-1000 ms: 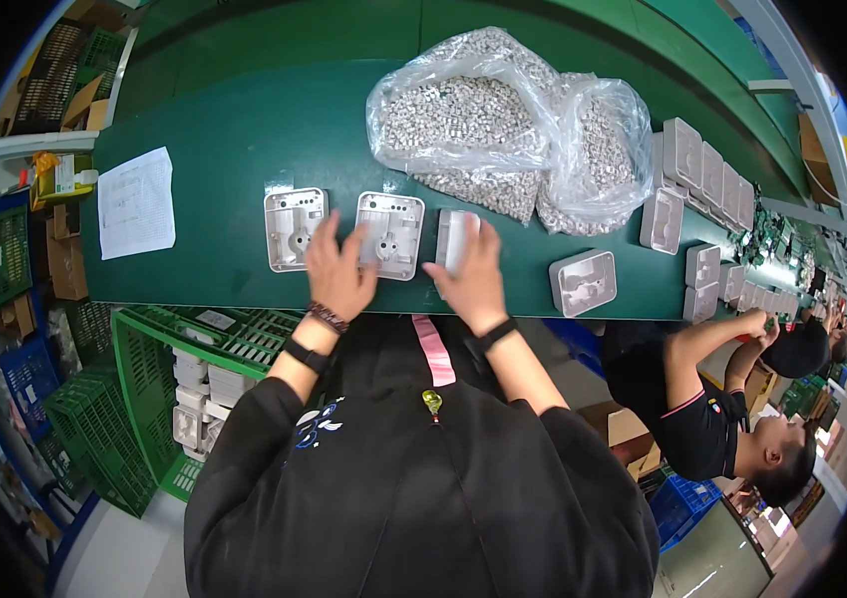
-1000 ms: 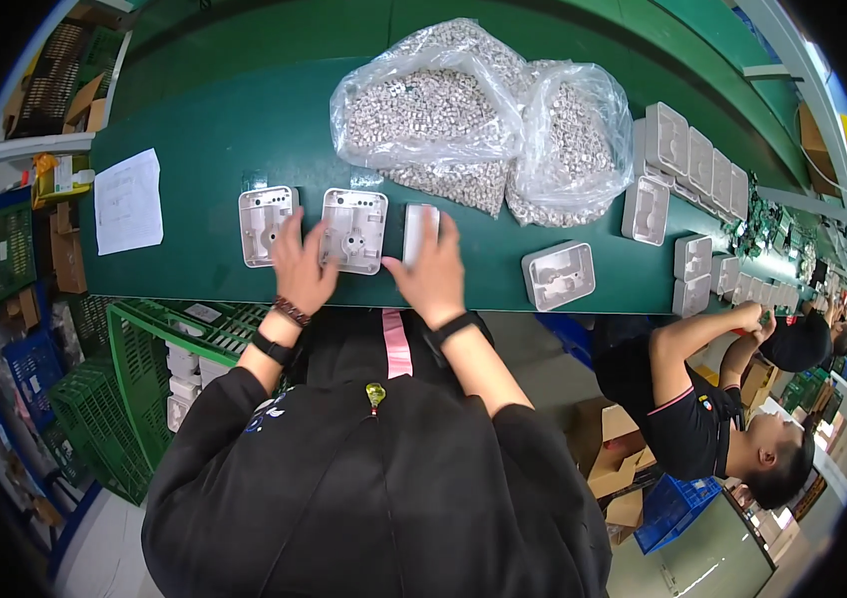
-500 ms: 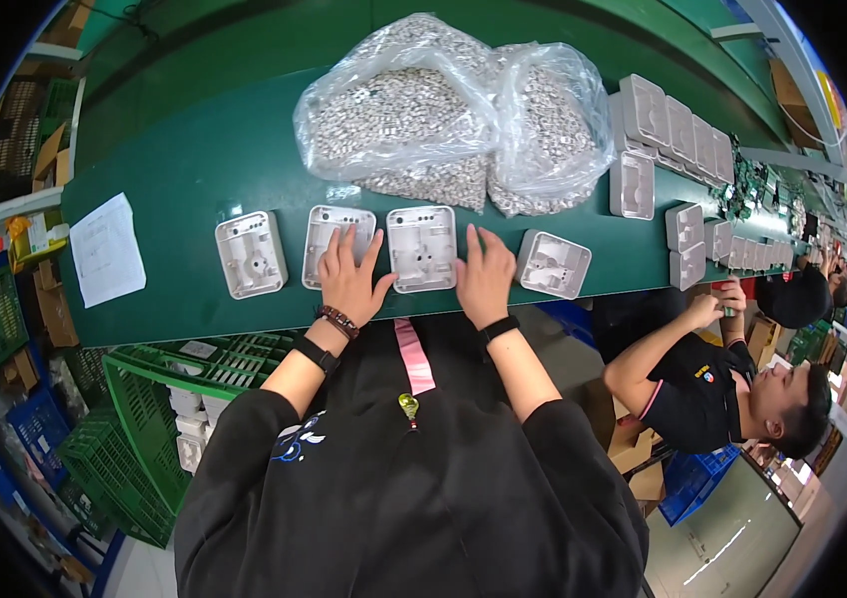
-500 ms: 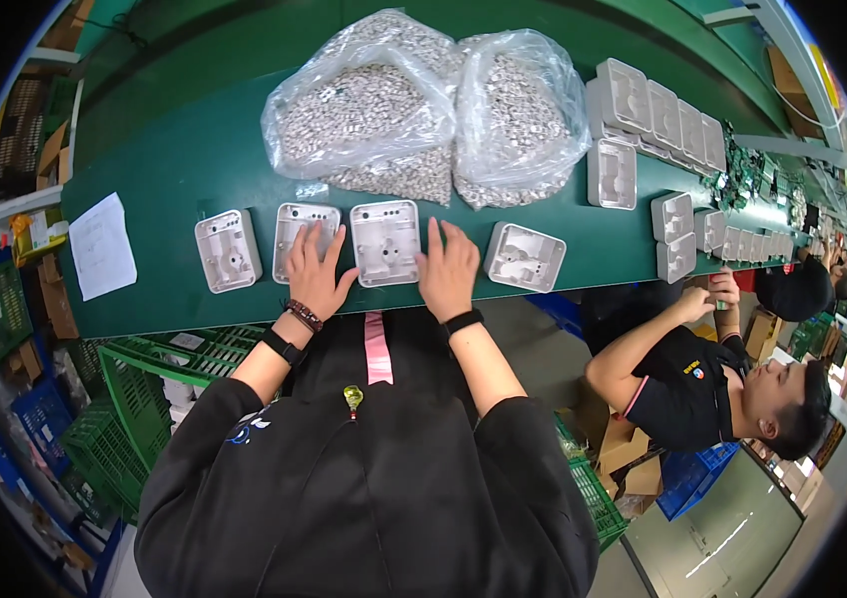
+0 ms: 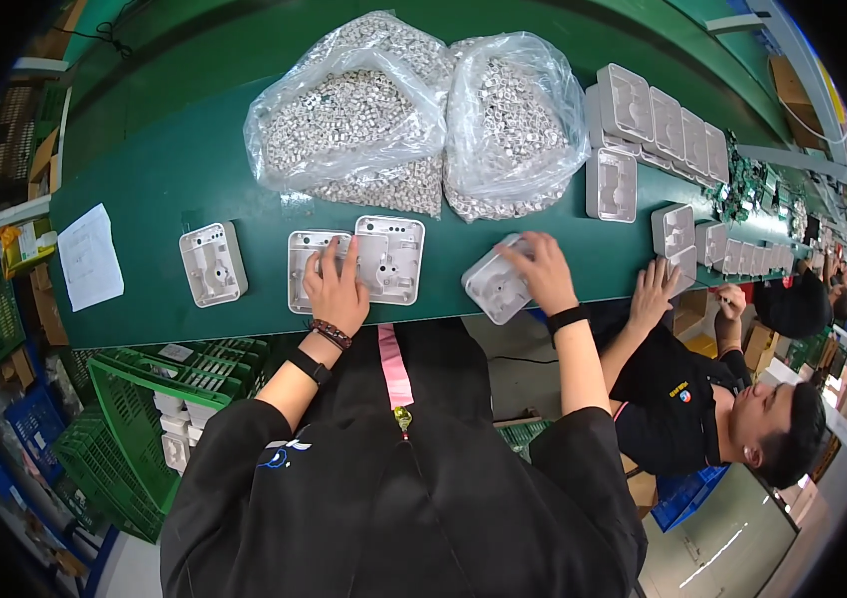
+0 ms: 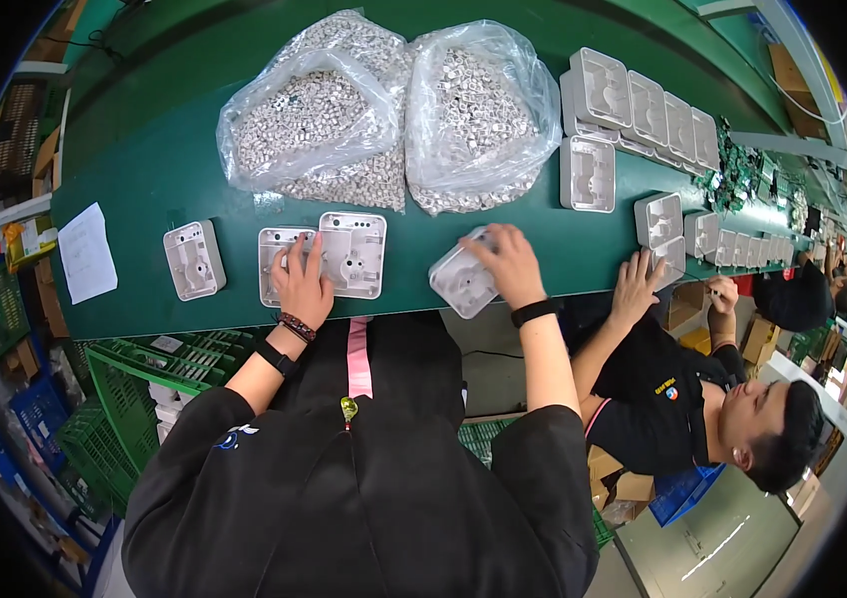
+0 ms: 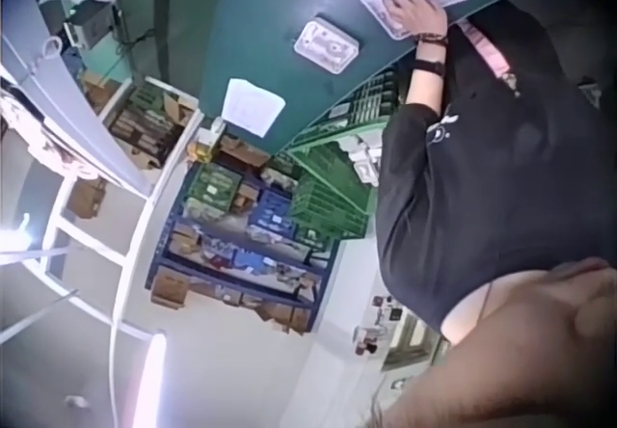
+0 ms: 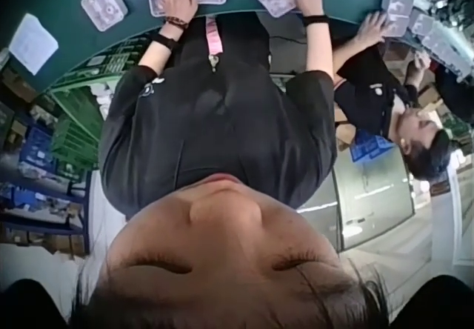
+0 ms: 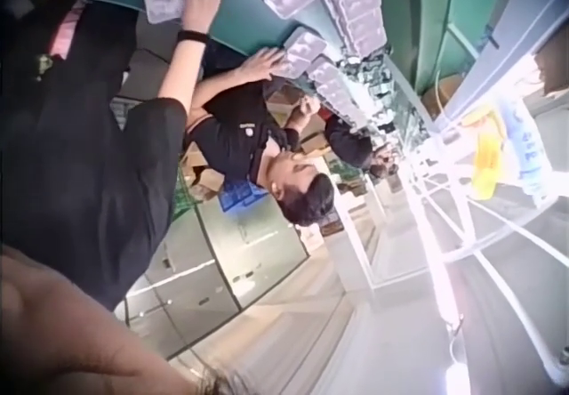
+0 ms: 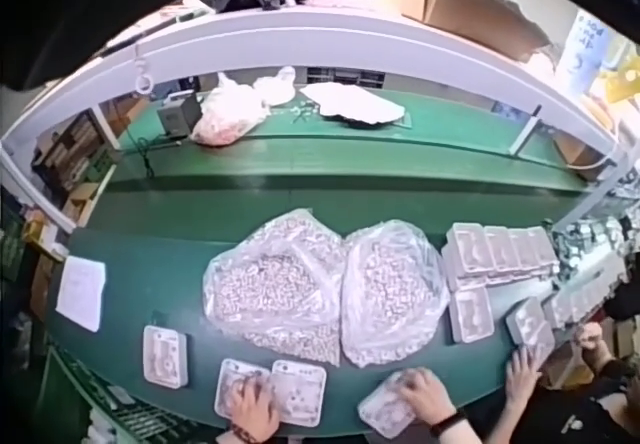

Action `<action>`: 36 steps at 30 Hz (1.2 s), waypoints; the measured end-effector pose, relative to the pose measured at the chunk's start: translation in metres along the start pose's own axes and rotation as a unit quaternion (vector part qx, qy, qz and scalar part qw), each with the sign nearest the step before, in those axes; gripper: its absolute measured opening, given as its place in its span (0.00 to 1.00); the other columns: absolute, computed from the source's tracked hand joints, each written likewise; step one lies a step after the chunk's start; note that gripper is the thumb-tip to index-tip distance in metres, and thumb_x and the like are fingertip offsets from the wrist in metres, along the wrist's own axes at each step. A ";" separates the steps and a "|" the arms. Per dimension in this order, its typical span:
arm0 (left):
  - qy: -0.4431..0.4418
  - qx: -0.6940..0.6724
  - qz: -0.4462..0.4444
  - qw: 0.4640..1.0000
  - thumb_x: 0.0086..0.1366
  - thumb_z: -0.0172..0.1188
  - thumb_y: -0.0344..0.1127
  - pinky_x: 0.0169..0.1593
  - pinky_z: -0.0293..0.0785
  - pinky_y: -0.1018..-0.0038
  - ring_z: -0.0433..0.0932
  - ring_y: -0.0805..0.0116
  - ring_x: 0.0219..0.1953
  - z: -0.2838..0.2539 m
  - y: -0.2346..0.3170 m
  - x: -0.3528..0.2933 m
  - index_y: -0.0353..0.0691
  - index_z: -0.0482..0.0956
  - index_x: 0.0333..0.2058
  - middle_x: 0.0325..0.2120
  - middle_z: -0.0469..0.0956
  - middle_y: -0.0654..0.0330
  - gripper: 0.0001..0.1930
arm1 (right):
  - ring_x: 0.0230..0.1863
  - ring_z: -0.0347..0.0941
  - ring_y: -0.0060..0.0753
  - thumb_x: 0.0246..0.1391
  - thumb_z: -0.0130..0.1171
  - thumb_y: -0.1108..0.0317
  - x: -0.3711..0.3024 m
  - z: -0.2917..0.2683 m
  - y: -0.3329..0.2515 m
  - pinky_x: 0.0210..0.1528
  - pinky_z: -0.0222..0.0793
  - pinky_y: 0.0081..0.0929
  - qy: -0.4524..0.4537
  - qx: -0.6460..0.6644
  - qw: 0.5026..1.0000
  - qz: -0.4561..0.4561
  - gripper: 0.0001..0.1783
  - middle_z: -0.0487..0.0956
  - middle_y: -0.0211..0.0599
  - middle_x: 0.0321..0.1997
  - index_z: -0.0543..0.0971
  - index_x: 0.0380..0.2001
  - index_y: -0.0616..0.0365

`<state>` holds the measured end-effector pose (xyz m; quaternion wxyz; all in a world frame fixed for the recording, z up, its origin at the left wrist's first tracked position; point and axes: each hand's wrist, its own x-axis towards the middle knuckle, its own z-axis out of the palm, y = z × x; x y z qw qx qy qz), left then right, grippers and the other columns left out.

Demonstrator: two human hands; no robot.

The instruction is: The person moves a green crate of plastic housings to a workbench, places the housings onto the table, and inserts small white components into each housing by hand.

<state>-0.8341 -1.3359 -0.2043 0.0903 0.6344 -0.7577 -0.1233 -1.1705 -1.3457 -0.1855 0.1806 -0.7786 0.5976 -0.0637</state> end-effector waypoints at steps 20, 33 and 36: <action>0.238 0.165 -0.349 0.891 0.56 0.55 0.43 0.54 0.55 0.51 0.57 0.46 0.56 -0.022 -0.111 0.007 0.47 0.64 0.54 0.52 0.61 0.48 0.26 | 0.54 0.61 0.56 0.45 0.50 0.76 0.024 0.028 -0.031 0.56 0.54 0.47 0.114 0.107 0.983 -0.098 0.17 0.68 0.49 0.46 0.70 0.42 0.63; 0.269 -0.207 -0.230 0.912 0.51 0.58 0.44 0.52 0.60 0.56 0.61 0.50 0.53 -0.043 -0.022 -0.072 0.49 0.71 0.46 0.52 0.61 0.52 0.22 | 0.45 0.61 0.46 0.50 0.49 0.76 0.013 0.013 -0.275 0.51 0.56 0.42 0.076 0.157 0.956 -0.237 0.10 0.65 0.48 0.43 0.70 0.38 0.64; 0.310 -0.223 -0.311 0.870 0.52 0.57 0.34 0.48 0.65 0.62 0.66 0.53 0.48 -0.112 -0.113 -0.156 0.44 0.74 0.41 0.41 0.70 0.53 0.15 | 0.42 0.64 0.39 0.49 0.49 0.79 0.011 0.029 -0.388 0.49 0.59 0.33 -0.092 0.329 0.885 -0.316 0.11 0.67 0.43 0.40 0.69 0.39 0.63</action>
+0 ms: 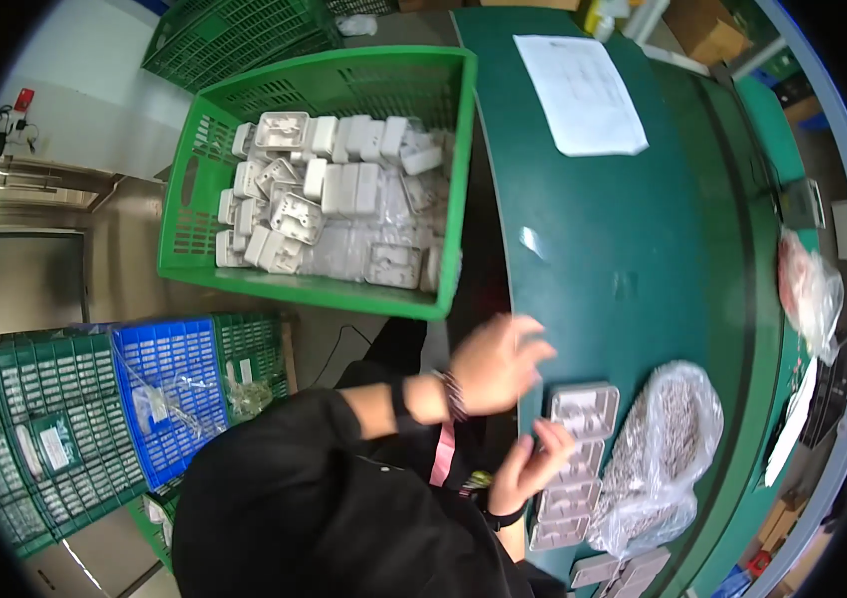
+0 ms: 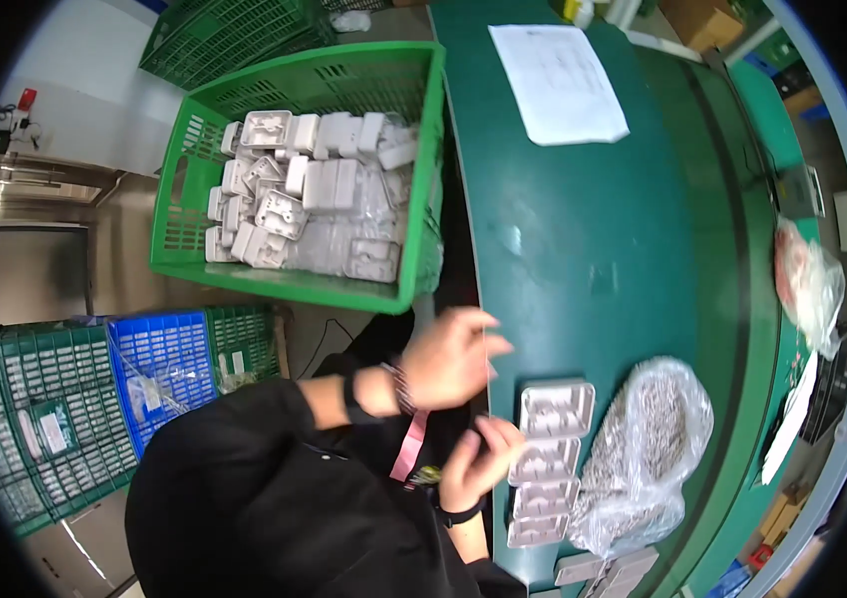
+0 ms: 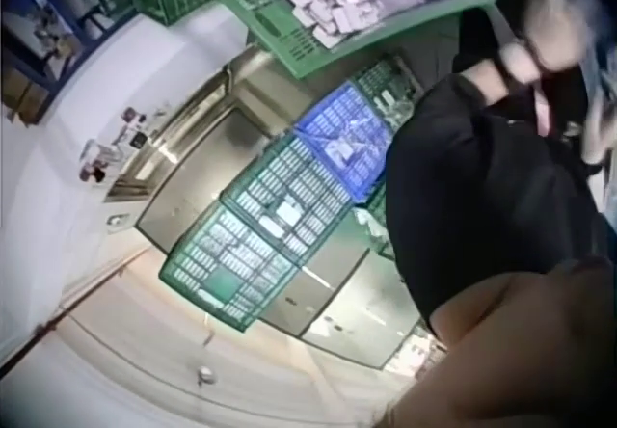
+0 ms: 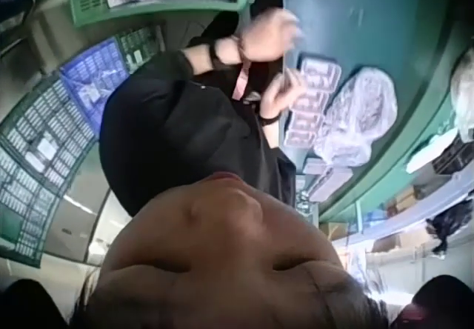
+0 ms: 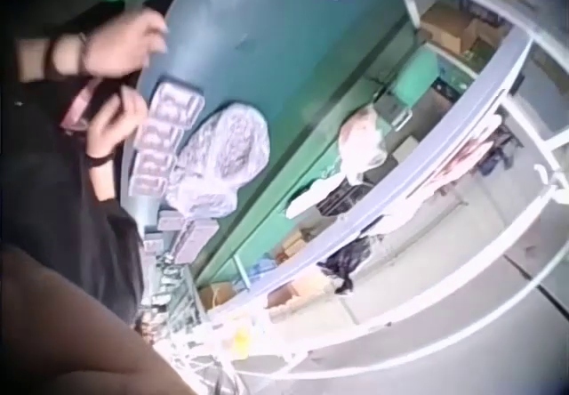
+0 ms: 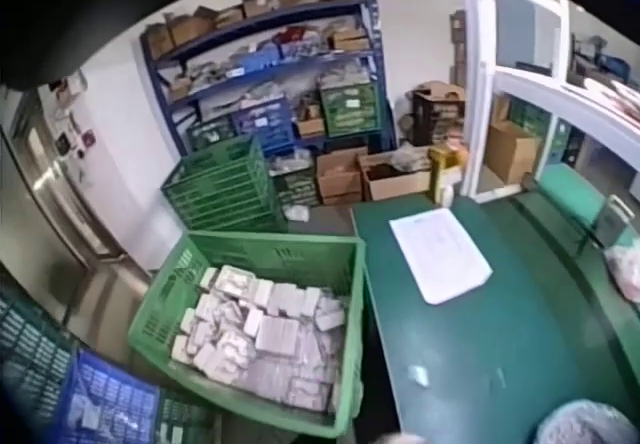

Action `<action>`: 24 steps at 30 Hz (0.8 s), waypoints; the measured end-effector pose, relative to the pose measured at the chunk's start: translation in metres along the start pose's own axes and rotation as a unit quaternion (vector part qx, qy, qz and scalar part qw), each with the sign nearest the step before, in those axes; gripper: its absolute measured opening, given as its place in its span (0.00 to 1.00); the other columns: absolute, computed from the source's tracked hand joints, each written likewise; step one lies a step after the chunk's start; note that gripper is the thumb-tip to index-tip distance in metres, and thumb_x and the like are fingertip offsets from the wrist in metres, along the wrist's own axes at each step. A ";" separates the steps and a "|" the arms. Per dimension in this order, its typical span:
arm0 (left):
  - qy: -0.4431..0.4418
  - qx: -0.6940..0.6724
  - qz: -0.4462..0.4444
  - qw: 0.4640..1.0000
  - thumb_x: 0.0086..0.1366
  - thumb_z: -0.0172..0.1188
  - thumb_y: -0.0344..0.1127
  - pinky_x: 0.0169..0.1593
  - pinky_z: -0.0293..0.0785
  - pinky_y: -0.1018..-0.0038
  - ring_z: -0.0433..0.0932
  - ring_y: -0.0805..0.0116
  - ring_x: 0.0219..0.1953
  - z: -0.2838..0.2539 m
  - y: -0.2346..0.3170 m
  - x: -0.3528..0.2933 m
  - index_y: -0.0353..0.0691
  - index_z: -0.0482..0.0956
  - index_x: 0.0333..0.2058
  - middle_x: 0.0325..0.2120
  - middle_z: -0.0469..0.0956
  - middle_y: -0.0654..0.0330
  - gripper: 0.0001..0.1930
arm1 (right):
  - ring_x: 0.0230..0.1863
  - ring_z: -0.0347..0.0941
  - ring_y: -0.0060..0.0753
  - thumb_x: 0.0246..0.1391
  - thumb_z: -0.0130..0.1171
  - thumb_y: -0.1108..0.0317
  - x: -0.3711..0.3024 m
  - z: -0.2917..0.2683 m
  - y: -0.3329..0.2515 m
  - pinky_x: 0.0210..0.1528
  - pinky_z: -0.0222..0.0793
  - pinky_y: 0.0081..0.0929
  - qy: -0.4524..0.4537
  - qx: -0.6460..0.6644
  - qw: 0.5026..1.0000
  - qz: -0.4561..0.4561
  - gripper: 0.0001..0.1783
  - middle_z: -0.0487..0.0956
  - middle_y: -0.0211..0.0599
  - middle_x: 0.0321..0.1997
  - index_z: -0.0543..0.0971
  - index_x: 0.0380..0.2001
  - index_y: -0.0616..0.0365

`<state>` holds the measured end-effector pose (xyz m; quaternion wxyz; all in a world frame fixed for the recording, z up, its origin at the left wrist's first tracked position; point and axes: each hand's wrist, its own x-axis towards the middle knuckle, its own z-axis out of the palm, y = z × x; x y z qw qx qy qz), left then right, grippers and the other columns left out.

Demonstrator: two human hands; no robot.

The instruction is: The person moves a green crate of plastic housings to a workbench, places the housings onto the table, and inserts small white components into each housing by hand.

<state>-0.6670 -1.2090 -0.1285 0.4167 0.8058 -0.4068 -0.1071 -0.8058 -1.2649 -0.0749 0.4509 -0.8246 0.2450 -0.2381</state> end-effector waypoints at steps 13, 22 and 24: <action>0.031 -0.177 -0.563 0.807 0.55 0.53 0.60 0.48 0.67 0.68 0.74 0.59 0.45 -0.130 -0.457 -0.068 0.31 0.73 0.44 0.40 0.76 0.50 0.33 | 0.46 0.67 0.45 0.50 0.55 0.51 0.192 0.518 0.170 0.51 0.62 0.32 -0.344 0.041 0.902 0.258 0.32 0.72 0.51 0.43 0.66 0.52 0.62; 0.129 -0.325 -0.588 0.729 0.54 0.62 0.47 0.48 0.67 0.73 0.73 0.68 0.45 -0.154 -0.443 -0.061 0.34 0.70 0.48 0.44 0.74 0.57 0.28 | 0.59 0.50 0.44 0.44 0.62 0.54 0.136 0.536 0.135 0.60 0.50 0.32 -0.307 0.074 0.911 0.265 0.45 0.51 0.46 0.57 0.53 0.61 0.56; 0.129 -0.346 -0.574 0.731 0.53 0.63 0.44 0.48 0.67 0.73 0.72 0.69 0.45 -0.169 -0.411 -0.056 0.34 0.69 0.48 0.43 0.74 0.58 0.28 | 0.58 0.49 0.46 0.38 0.67 0.57 0.143 0.511 0.117 0.61 0.48 0.35 -0.317 0.102 0.911 0.244 0.48 0.55 0.50 0.54 0.52 0.61 0.54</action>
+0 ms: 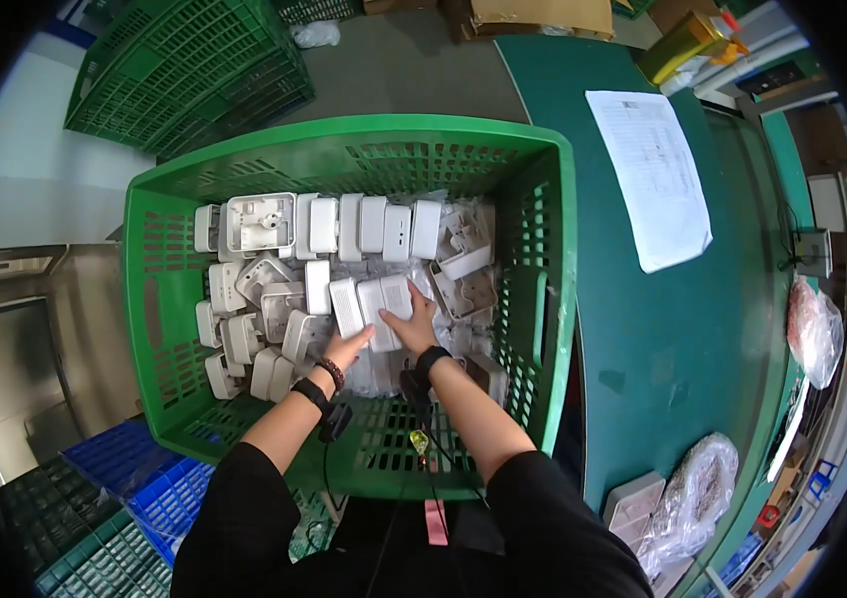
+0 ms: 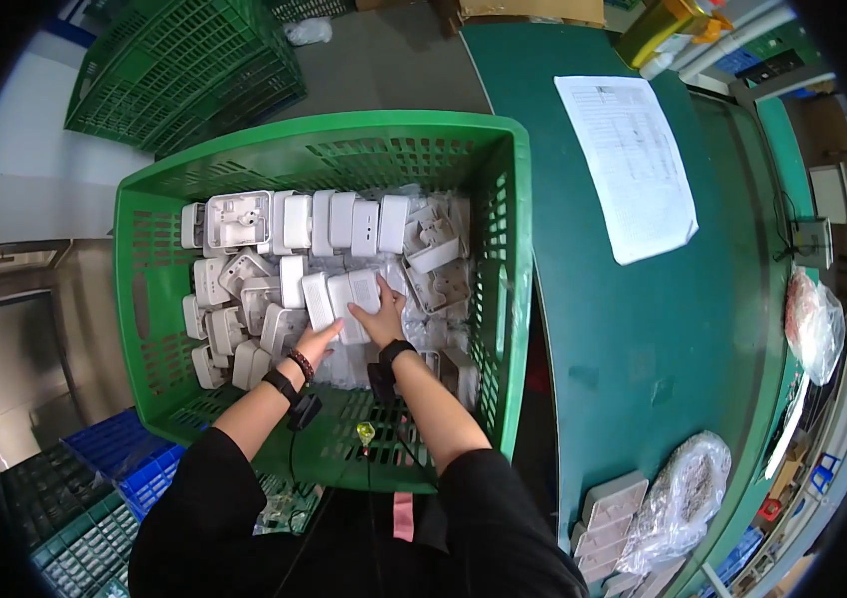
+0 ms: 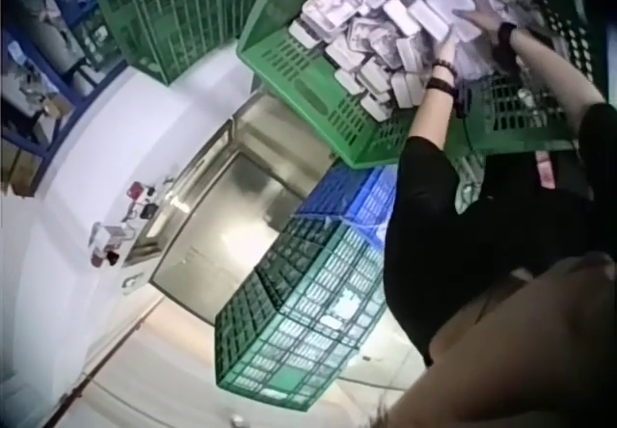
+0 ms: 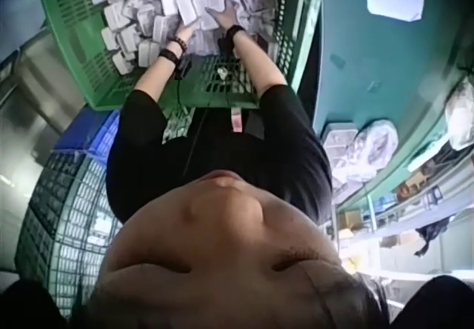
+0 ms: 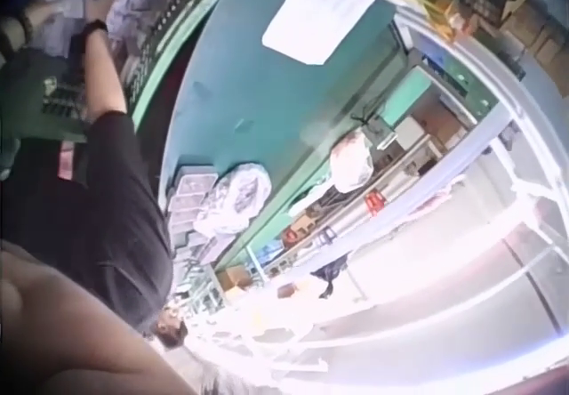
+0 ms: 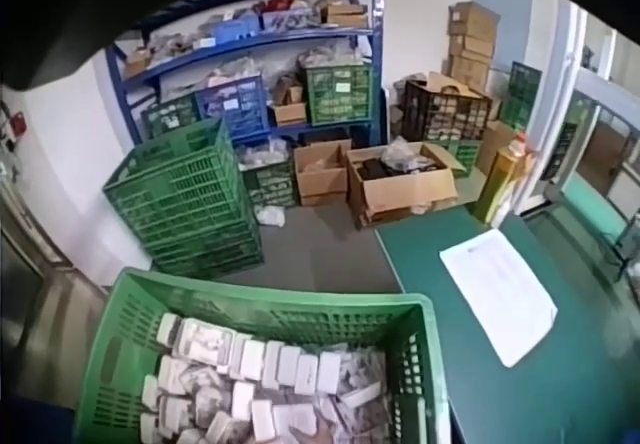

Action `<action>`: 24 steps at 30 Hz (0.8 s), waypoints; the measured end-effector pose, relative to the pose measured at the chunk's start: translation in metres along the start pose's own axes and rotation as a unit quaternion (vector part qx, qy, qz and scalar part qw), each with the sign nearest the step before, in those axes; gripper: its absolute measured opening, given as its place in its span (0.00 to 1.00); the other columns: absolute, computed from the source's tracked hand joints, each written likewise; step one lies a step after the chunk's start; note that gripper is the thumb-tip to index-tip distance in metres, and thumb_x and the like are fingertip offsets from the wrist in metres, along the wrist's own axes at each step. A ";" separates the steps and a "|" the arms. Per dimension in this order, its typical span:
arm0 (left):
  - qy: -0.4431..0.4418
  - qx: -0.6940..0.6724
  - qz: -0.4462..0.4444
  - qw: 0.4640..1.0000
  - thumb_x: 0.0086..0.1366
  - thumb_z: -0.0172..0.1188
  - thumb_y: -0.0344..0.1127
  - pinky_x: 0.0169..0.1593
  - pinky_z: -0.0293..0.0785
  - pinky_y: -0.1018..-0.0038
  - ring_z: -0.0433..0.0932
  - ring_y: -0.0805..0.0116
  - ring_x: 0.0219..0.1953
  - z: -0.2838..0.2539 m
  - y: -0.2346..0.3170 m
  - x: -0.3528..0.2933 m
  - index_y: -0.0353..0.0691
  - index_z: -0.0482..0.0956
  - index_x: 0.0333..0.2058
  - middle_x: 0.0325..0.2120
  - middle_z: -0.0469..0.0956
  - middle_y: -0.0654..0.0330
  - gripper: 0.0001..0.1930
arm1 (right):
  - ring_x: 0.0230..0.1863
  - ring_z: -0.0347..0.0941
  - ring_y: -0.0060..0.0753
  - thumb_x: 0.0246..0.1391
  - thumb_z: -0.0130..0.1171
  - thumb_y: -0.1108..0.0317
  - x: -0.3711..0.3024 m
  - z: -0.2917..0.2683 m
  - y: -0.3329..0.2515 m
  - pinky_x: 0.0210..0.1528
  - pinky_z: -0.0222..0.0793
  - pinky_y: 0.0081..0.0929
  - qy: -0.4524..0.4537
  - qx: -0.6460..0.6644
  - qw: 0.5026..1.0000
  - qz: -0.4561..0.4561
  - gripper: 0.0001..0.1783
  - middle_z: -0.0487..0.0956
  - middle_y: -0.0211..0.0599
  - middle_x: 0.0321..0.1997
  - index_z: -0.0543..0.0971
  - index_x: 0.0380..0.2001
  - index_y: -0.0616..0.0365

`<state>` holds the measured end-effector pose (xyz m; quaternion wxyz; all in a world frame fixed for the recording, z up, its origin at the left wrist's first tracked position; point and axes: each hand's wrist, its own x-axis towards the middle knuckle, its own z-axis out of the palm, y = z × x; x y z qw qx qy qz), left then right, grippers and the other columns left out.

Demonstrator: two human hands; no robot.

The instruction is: The person moves a green crate of plastic housings to a workbench, places the housings onto the table, and inserts small white components into each housing by hand.

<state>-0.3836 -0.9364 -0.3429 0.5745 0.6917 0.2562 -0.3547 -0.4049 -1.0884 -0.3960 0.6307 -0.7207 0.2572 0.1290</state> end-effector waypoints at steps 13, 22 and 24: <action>-0.262 0.274 0.503 0.777 0.38 0.73 0.43 0.49 0.67 0.66 0.69 0.54 0.47 0.195 0.105 -0.273 0.33 0.63 0.47 0.46 0.68 0.47 0.39 | 0.58 0.53 0.45 0.32 0.71 0.61 -0.332 -0.255 -0.110 0.59 0.50 0.38 0.373 0.061 0.863 -0.335 0.49 0.57 0.48 0.54 0.53 0.56 0.60; -0.313 0.466 0.396 0.727 0.41 0.71 0.48 0.45 0.71 0.66 0.75 0.51 0.40 0.410 0.039 -0.266 0.32 0.65 0.42 0.38 0.74 0.47 0.35 | 0.52 0.61 0.38 0.37 0.69 0.63 -0.317 -0.343 0.050 0.54 0.58 0.32 0.575 0.235 0.781 -0.068 0.43 0.61 0.44 0.51 0.56 0.53 0.64; -0.319 0.553 0.340 0.690 0.43 0.70 0.47 0.45 0.71 0.67 0.76 0.54 0.39 0.430 0.040 -0.261 0.31 0.64 0.43 0.37 0.75 0.49 0.34 | 0.52 0.60 0.39 0.38 0.68 0.64 -0.323 -0.354 0.053 0.54 0.58 0.33 0.586 0.238 0.774 -0.026 0.42 0.61 0.45 0.50 0.56 0.53 0.65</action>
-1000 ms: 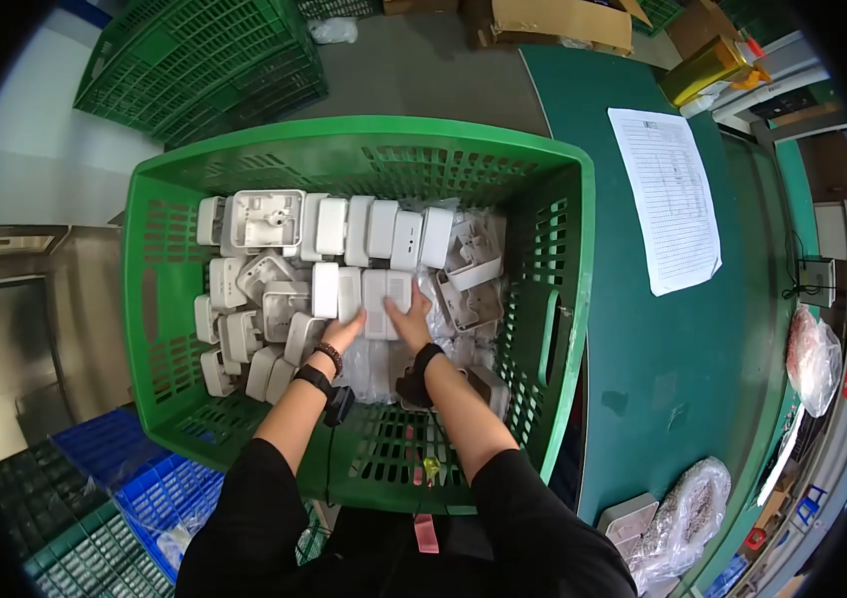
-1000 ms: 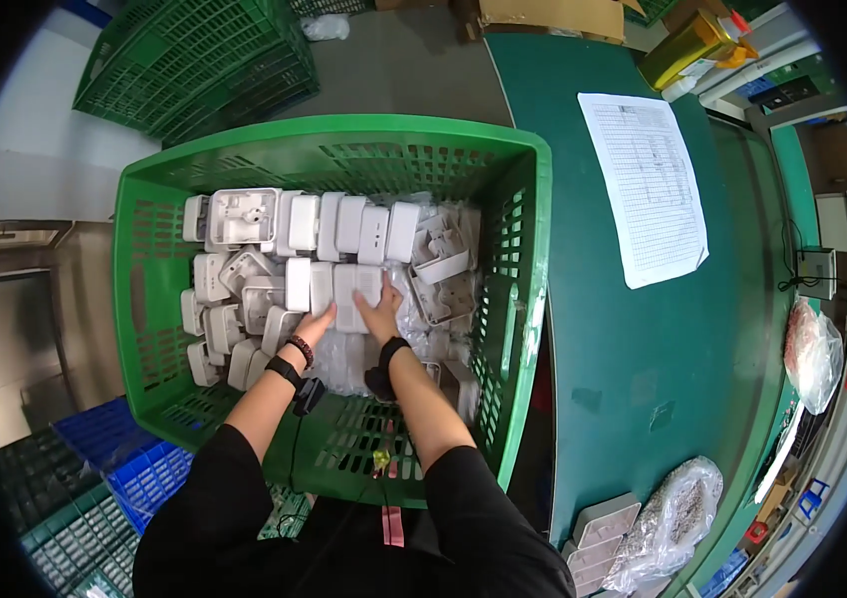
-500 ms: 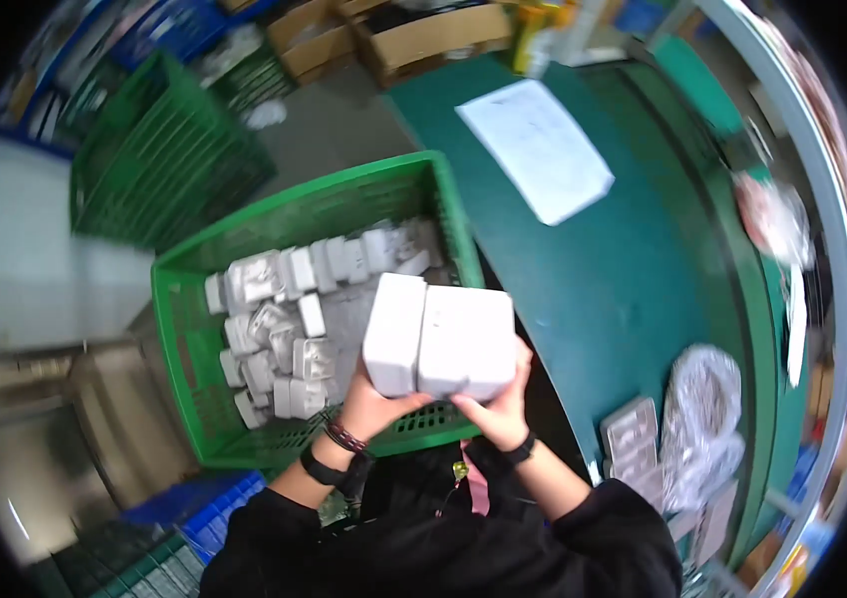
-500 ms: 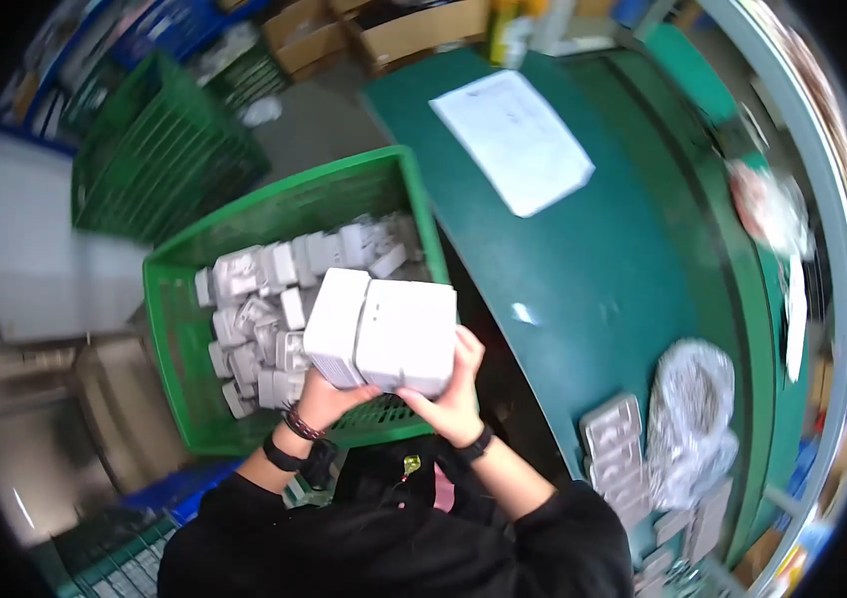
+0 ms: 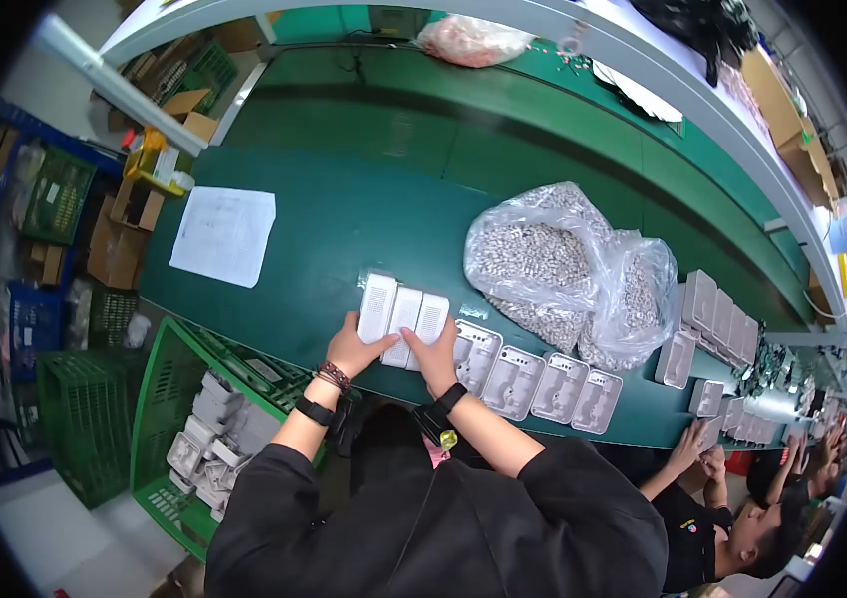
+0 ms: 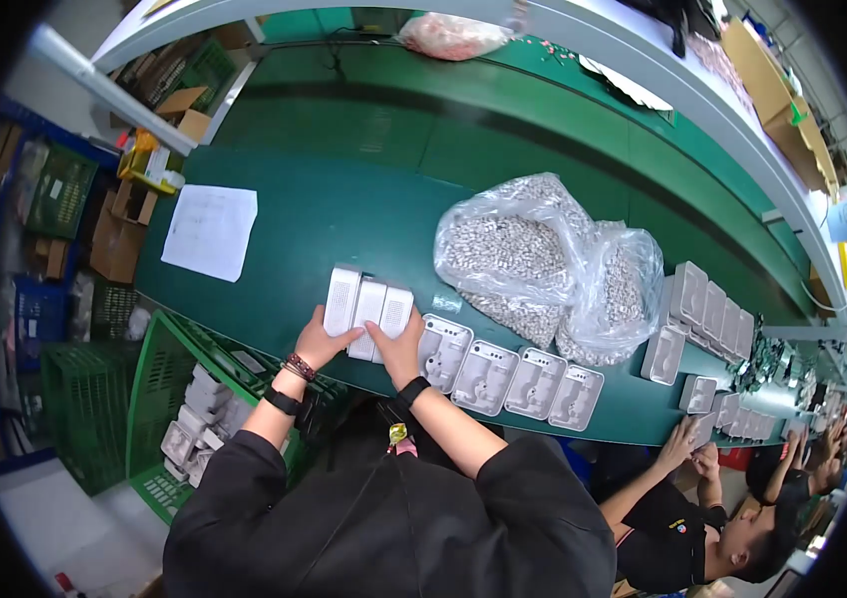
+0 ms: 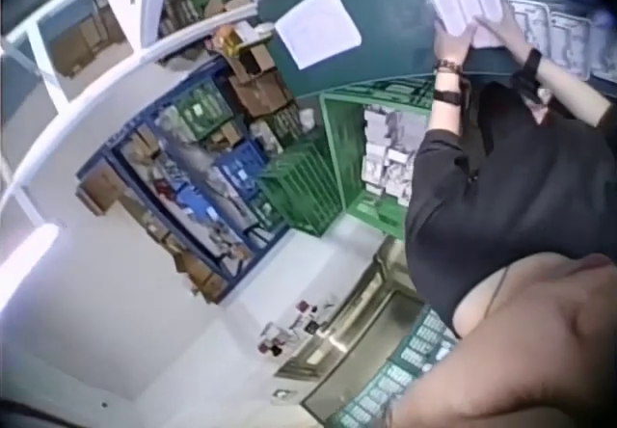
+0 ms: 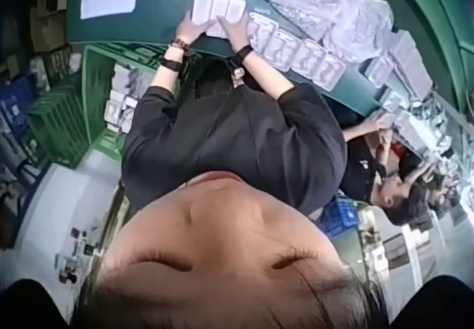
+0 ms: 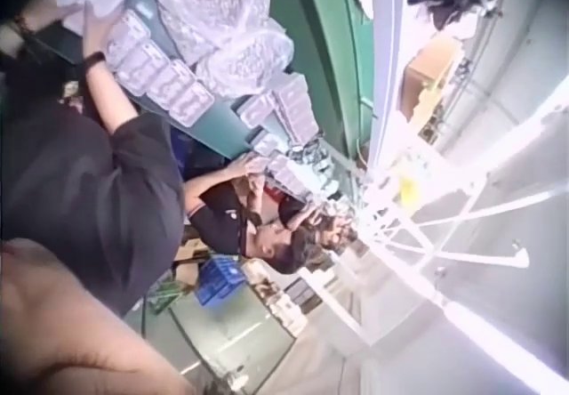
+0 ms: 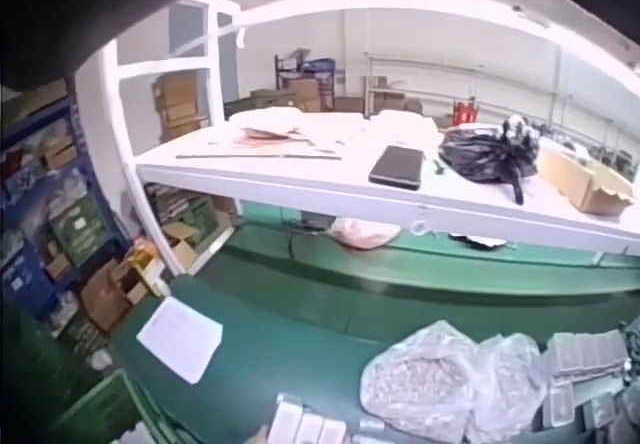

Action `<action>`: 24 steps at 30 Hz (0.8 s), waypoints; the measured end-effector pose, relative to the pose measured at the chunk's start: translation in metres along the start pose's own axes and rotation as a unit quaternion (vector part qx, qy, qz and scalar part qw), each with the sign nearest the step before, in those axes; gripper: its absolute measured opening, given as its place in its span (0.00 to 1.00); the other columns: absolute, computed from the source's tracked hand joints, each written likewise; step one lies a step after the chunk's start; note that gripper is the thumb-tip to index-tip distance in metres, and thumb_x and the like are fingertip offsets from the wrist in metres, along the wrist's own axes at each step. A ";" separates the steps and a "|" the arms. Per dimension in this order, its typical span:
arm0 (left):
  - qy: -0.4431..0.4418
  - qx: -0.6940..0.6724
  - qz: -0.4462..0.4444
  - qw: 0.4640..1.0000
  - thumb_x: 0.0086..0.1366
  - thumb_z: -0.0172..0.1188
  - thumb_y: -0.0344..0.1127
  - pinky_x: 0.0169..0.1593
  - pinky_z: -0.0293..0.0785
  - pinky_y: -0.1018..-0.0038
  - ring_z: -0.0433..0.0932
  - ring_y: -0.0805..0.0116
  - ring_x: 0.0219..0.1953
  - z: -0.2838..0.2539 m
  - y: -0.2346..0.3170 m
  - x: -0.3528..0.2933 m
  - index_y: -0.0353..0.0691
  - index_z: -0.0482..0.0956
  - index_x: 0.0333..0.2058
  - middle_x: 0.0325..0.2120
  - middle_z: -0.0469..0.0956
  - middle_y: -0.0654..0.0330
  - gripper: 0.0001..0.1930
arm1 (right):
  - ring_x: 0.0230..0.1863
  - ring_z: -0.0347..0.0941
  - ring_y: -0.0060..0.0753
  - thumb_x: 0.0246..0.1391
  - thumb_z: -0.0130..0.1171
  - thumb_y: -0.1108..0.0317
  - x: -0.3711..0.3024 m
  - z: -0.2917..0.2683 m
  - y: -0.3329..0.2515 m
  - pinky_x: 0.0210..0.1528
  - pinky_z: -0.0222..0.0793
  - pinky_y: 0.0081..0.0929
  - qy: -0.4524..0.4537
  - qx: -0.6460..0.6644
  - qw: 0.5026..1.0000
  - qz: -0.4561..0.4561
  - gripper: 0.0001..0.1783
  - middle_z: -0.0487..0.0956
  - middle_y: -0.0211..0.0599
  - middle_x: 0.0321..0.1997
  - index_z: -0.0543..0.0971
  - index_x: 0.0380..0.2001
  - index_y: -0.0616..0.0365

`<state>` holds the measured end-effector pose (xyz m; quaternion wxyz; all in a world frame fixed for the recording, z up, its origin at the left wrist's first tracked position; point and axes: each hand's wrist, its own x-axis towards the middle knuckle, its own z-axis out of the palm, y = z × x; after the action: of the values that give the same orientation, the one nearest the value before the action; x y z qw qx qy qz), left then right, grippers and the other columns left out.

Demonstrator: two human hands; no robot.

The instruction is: The person moves a green crate of plastic housings to a workbench, places the housings onto the table, and inserts small white components into each housing by hand.

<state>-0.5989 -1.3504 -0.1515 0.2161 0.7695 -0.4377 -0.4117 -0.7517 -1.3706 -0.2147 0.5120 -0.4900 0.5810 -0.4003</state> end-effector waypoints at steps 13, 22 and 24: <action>-0.102 -0.196 0.052 0.974 0.53 0.63 0.48 0.49 0.67 0.73 0.72 0.65 0.46 -0.030 -0.016 0.099 0.28 0.59 0.51 0.43 0.72 0.49 0.36 | 0.51 0.61 0.45 0.44 0.64 0.64 0.075 0.034 -0.008 0.55 0.57 0.34 -0.027 0.108 0.994 -0.013 0.39 0.60 0.51 0.50 0.53 0.54 0.65; -0.233 0.108 0.137 0.957 0.49 0.62 0.55 0.51 0.66 0.68 0.71 0.53 0.48 -0.075 0.042 0.196 0.30 0.65 0.49 0.45 0.72 0.45 0.37 | 0.55 0.59 0.39 0.52 0.58 0.60 0.058 0.043 -0.018 0.57 0.56 0.32 -0.086 0.239 0.958 0.131 0.40 0.59 0.48 0.55 0.44 0.55 0.63; -0.312 0.212 0.179 0.909 0.47 0.64 0.53 0.52 0.66 0.67 0.70 0.52 0.49 -0.083 0.050 0.209 0.32 0.65 0.50 0.46 0.71 0.46 0.38 | 0.55 0.59 0.40 0.51 0.58 0.57 0.048 0.041 -0.040 0.57 0.56 0.32 -0.116 0.252 0.927 0.251 0.42 0.59 0.48 0.55 0.43 0.56 0.63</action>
<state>-0.4971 -1.5568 -0.1631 -0.0297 0.5384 -0.6901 -0.4828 -0.7044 -1.4245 -0.1926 0.7662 -0.2262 0.5014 -0.3322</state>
